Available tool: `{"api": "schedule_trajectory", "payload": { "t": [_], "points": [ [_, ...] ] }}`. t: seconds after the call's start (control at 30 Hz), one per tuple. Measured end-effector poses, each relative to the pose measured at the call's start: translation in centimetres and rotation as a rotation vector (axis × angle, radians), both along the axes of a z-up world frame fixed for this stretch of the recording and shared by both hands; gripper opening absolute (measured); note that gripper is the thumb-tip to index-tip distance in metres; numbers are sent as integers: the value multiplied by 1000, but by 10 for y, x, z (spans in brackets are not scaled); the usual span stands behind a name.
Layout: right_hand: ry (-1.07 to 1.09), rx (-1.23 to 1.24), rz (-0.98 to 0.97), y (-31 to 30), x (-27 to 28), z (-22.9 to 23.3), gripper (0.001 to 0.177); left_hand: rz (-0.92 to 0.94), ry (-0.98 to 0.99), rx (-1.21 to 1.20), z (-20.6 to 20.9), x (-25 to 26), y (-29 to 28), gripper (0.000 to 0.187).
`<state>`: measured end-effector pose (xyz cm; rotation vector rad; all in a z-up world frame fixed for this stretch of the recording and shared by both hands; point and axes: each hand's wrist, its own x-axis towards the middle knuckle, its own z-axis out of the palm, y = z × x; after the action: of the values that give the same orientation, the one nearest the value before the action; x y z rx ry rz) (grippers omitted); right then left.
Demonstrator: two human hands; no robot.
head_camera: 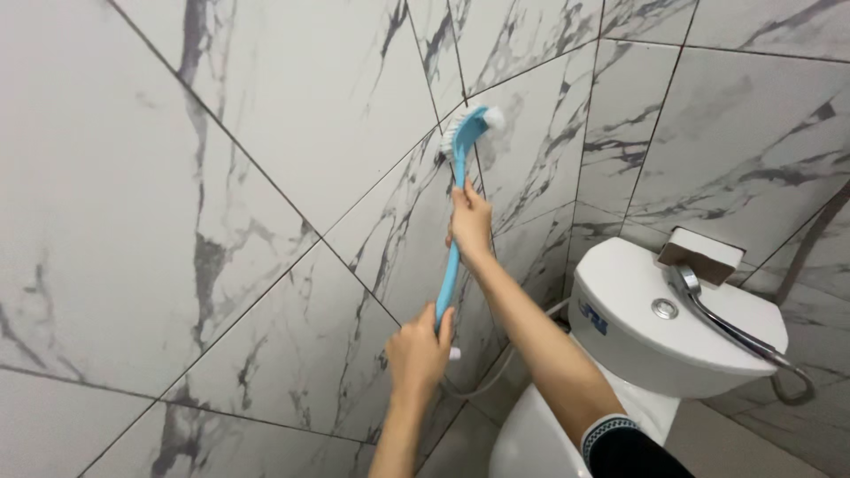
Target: The person scrubs the tiled bathroom walls with a long-handled brush, then rinses the brush and walls using a handheld shower head. The person places the brush and shower head back in their storage locations.
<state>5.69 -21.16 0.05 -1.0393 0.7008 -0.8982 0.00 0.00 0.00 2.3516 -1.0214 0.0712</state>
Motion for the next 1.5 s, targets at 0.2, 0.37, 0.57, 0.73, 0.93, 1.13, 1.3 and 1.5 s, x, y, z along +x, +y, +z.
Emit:
{"api": "schedule_trajectory", "payload": {
  "t": [0.2, 0.37, 0.57, 0.73, 0.93, 1.13, 1.3, 1.5],
  "points": [
    [133, 109, -57, -8, 4, -120, 39, 19, 56, 130, -66, -1, -6, 37],
    [138, 153, -68, -9, -1, -117, 28, 18, -34, 112, -48, -3, -6, 40],
    [-115, 48, 124, 3, -10, 12, 30, 36, -71, 16, 22, -16, 11, 40],
    [-40, -26, 49, 21, -8, 11, 46, 41, -171, -27, 0, -10, 20, 38],
    [179, 54, -18, 24, -12, -92, 43, 10, -84, 99, -73, -8, 19, 40],
    [116, 121, -26, 37, -7, -88, 46, 91, -110, 107, -58, -9, 36, 42],
    [-54, 26, 70, 61, -10, 8, 53, 71, -196, -117, -8, -11, 60, 40],
    [24, 14, 27, 78, -4, -11, 50, 149, -156, 54, -24, -7, 72, 37]
  ]
}}
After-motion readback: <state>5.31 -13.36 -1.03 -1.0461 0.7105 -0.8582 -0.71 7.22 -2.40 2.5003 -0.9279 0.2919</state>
